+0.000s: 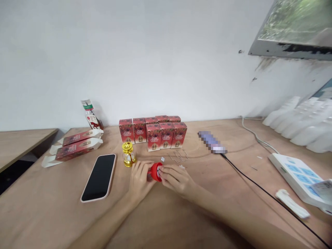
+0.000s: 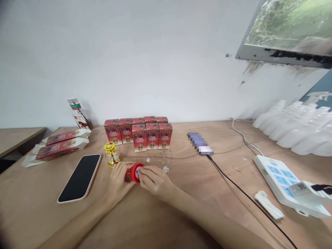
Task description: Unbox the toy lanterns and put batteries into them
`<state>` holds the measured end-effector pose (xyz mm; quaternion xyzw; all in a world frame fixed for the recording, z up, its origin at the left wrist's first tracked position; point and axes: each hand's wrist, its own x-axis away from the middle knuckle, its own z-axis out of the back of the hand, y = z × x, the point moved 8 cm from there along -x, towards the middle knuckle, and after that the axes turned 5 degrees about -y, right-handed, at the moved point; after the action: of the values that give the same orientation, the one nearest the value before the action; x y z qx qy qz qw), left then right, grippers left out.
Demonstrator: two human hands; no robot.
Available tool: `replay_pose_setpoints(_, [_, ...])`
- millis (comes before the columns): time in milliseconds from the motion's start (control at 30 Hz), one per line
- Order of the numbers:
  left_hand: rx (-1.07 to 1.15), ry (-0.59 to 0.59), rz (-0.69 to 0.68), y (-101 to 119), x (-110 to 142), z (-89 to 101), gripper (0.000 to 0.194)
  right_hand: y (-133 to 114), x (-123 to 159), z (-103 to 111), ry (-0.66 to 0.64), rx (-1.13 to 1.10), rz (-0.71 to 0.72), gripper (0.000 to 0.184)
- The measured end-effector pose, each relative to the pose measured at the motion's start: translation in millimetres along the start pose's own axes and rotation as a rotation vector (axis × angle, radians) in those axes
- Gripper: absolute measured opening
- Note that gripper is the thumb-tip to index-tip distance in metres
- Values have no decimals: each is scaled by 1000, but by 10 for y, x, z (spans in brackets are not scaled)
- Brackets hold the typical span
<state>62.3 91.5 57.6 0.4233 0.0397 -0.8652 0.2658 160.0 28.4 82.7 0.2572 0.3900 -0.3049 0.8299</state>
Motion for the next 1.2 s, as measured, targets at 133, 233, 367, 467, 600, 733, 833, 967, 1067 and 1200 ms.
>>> replay_pose_setpoints(133, [14,12,-17,3,9,10,12,-27,-11,43,30,32,-10,10])
replay_pose_setpoints(233, [26,19,-10,-17,14,14,14,-13,-44,45,18,10,-11,11])
replay_pose_setpoints(367, [5,26,8,-48,11,20,15,32,-90,66,42,-32,-45,14])
replay_pose_setpoints(467, [-18,7,28,-71,10,10,17,52,-69,93,-8,-45,-39,12])
replay_pose_setpoints(600, [-22,-10,82,-121,24,-6,20,253,176,149,-147,51,-97,13])
replay_pose_setpoints(733, [-132,26,79,-114,34,10,25,551,579,39,-414,289,-173,30])
replay_pose_setpoints(833, [-194,10,72,-103,31,2,32,654,760,-26,-499,315,-193,31])
replay_pose_setpoints(967, [-191,-34,54,-69,14,-12,38,712,794,-55,-493,305,-251,28])
replay_pose_setpoints(1067, [-168,-63,28,-28,3,-33,36,729,737,-60,-455,291,-297,24])
replay_pose_setpoints(1200, [-152,-84,14,-14,3,-68,37,668,550,2,-293,148,-375,17])
